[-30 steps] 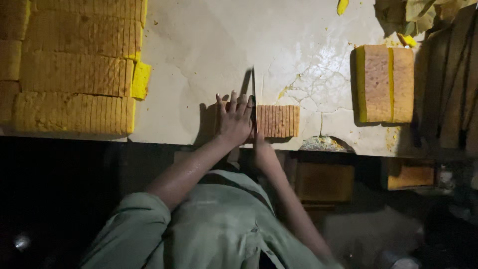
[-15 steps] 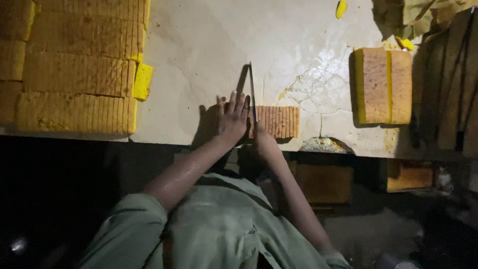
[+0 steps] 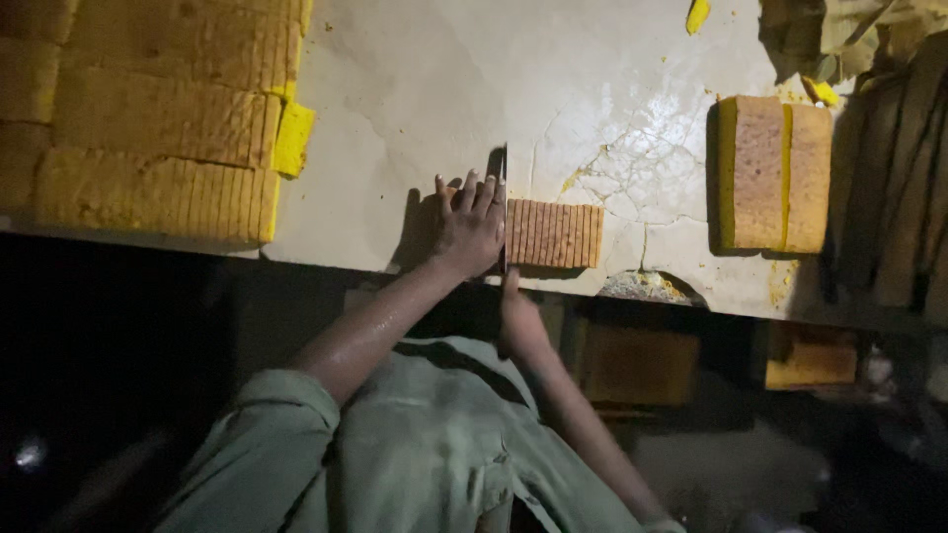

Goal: The person uses a long knife to slice rectangular yellow food blocks into thin strips on a white countertop. They repeatedly cut the same block into uniform strips and move the cut pieces aside to continue slicing.

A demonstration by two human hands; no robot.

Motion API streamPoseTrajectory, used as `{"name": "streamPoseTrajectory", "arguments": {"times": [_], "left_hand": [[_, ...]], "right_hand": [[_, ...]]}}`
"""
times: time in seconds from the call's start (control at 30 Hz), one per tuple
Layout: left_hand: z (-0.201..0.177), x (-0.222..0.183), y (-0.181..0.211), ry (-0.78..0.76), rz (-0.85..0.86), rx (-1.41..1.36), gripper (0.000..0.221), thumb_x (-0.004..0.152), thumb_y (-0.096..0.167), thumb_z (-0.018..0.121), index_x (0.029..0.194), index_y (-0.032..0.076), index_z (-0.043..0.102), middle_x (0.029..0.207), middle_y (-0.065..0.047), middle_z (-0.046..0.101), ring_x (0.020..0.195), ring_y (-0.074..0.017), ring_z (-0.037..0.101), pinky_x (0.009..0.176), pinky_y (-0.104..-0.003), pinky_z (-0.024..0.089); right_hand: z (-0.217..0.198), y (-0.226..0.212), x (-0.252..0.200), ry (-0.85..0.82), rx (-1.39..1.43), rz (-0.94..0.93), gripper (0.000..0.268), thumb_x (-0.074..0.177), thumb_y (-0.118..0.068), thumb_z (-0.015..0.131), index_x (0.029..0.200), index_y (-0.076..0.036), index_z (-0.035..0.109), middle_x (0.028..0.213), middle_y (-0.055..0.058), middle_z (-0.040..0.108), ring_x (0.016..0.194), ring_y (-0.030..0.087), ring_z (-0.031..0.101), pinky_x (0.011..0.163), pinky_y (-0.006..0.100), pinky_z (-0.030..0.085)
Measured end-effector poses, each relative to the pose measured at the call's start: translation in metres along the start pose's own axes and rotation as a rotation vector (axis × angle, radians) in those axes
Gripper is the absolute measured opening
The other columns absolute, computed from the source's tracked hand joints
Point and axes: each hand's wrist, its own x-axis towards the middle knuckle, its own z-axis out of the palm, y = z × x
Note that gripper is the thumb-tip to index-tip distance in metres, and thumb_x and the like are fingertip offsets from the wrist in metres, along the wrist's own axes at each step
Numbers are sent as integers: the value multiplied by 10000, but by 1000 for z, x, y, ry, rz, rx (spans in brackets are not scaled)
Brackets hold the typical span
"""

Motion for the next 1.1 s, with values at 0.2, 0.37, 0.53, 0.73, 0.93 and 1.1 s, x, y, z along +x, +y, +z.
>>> {"name": "streamPoseTrajectory", "arguments": {"times": [0.2,0.37,0.53,0.73,0.93,1.1], "left_hand": [[28,1,-9,92,-16,80,579,1046,356,433,1556,105,322,1668,-147,273,1570,-423,175,1155,-834,53],[3,-7,-3,71,-29,-16,662,997,337,445,1576,70,267,1599,-171,293,1485,-456,223,1119,-801,125],[-25,-5,3,-101,-56,-50,674,1024,350,419,1599,39,255,1607,-189,278,1509,-451,216,1138,-797,136],[-1,-8,-10,61,-17,-69,680,1020,371,443,1585,39,263,1640,-186,230,1523,-413,173,1174,-763,184],[15,-3,-16,-72,-66,-103,623,999,222,502,1578,80,321,1728,-123,187,1606,-436,92,1095,-684,339],[-3,-7,-17,78,10,-161,704,959,243,536,1584,4,317,1610,-203,270,1515,-448,168,1112,-704,289]], "right_hand": [[-22,7,74,34,227,-7,486,999,-284,584,1331,32,421,1087,336,690,986,497,691,825,531,562],[-12,-4,-15,-128,13,72,824,959,-114,559,1600,61,73,1065,381,659,968,514,667,796,547,545],[14,15,-66,-122,-25,-75,1066,828,-143,747,1577,51,14,1118,364,641,968,519,652,789,530,557],[-3,-12,17,-12,24,118,744,859,-180,666,1438,58,264,1013,345,665,902,517,678,729,545,566],[-33,-41,55,55,173,249,417,1033,-243,474,1341,36,441,1007,323,690,900,502,696,726,543,575],[1,-21,-48,-15,-2,54,601,1015,-116,390,1585,15,252,1188,370,647,1030,496,679,843,528,561]]}}
